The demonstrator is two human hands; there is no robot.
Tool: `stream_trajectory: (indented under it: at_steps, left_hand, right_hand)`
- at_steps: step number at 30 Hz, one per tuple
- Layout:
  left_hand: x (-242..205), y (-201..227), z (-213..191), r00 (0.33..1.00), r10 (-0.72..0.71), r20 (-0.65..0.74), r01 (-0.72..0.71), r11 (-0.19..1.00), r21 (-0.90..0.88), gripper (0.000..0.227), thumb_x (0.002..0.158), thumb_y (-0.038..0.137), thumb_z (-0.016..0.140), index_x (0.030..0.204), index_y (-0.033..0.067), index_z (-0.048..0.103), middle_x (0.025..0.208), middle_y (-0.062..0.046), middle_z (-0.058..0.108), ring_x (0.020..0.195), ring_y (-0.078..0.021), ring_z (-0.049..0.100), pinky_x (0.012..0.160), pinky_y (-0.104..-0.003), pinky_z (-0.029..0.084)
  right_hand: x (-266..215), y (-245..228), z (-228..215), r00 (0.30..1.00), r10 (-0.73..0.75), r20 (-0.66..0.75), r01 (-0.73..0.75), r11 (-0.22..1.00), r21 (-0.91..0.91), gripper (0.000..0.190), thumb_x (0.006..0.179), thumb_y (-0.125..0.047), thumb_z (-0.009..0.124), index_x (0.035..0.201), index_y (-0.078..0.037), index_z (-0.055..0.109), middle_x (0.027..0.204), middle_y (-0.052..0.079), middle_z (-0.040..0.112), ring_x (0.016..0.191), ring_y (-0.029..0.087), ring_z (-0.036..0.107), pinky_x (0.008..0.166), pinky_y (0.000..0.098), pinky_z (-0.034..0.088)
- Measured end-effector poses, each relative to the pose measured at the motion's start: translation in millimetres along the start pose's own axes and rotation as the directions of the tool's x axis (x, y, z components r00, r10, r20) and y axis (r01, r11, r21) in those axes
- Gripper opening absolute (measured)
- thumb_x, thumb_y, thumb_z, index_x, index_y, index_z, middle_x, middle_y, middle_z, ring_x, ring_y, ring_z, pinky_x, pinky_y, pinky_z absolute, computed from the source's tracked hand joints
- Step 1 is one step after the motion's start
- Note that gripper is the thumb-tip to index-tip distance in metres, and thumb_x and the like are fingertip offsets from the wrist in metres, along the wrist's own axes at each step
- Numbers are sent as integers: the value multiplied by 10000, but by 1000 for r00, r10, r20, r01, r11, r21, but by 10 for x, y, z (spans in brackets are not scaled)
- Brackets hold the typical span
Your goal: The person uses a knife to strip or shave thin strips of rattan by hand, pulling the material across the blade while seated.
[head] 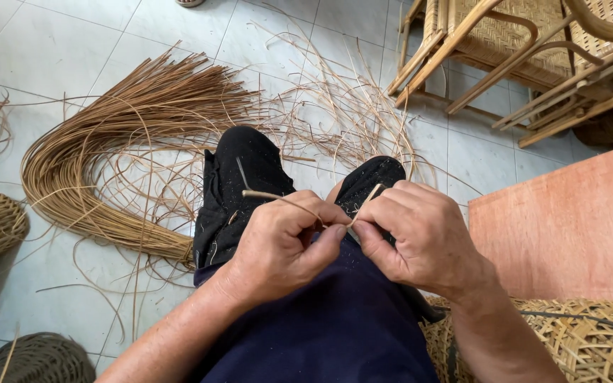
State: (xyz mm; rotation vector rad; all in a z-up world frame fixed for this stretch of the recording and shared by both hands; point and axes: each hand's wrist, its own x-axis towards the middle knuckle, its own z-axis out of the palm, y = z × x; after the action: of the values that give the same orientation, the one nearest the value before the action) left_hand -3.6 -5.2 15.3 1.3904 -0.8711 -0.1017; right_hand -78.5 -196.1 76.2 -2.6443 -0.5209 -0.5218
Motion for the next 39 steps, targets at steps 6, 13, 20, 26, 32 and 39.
stream_trajectory:
  at_steps: [6,13,20,26,32,39]
  left_hand:
    - [-18,-63,69,988,155,-19,-153,983,102,79,921,104,720,966,111,785,765,-61,689,617,-208,695,502,-277,545]
    - [-27,-21,81,977,214,-15,-213,975,56,59,918,88,731,957,95,774,772,-90,682,626,-263,705,514,-319,565]
    - [-84,-192,95,966,259,15,-259,963,77,55,914,76,731,957,79,766,770,-104,679,632,-304,715,515,-355,582]
    - [-109,-221,66,979,203,0,-203,977,69,66,909,72,736,959,77,778,758,-107,678,582,-281,681,476,-348,545]
    - [-101,-202,40,984,177,5,-176,982,72,63,914,82,730,956,89,776,759,-94,679,580,-256,672,478,-326,538]
    - [-108,-215,52,975,223,2,-222,971,87,54,901,49,733,930,69,774,751,-113,676,583,-269,682,479,-334,551]
  right_hand:
    - [14,-41,-76,993,58,102,-64,996,54,136,963,-224,646,865,-157,714,630,16,597,618,237,642,561,338,534]
    - [39,27,-80,971,141,195,-190,946,261,172,924,-163,649,771,-139,723,571,47,606,572,245,649,543,325,546]
    - [-17,81,73,965,179,193,-234,919,317,179,862,-111,683,684,-128,687,511,58,563,522,255,623,511,330,524]
    - [-55,136,183,969,189,157,-236,897,373,166,855,-74,669,703,-133,702,521,66,563,496,241,601,481,314,500]
    - [9,68,69,943,216,253,-319,803,504,140,885,-101,653,776,-99,741,543,64,604,520,142,577,487,302,506]
    - [3,67,166,982,152,112,-179,938,296,212,840,-46,668,642,-123,673,486,43,544,454,237,584,444,304,478]
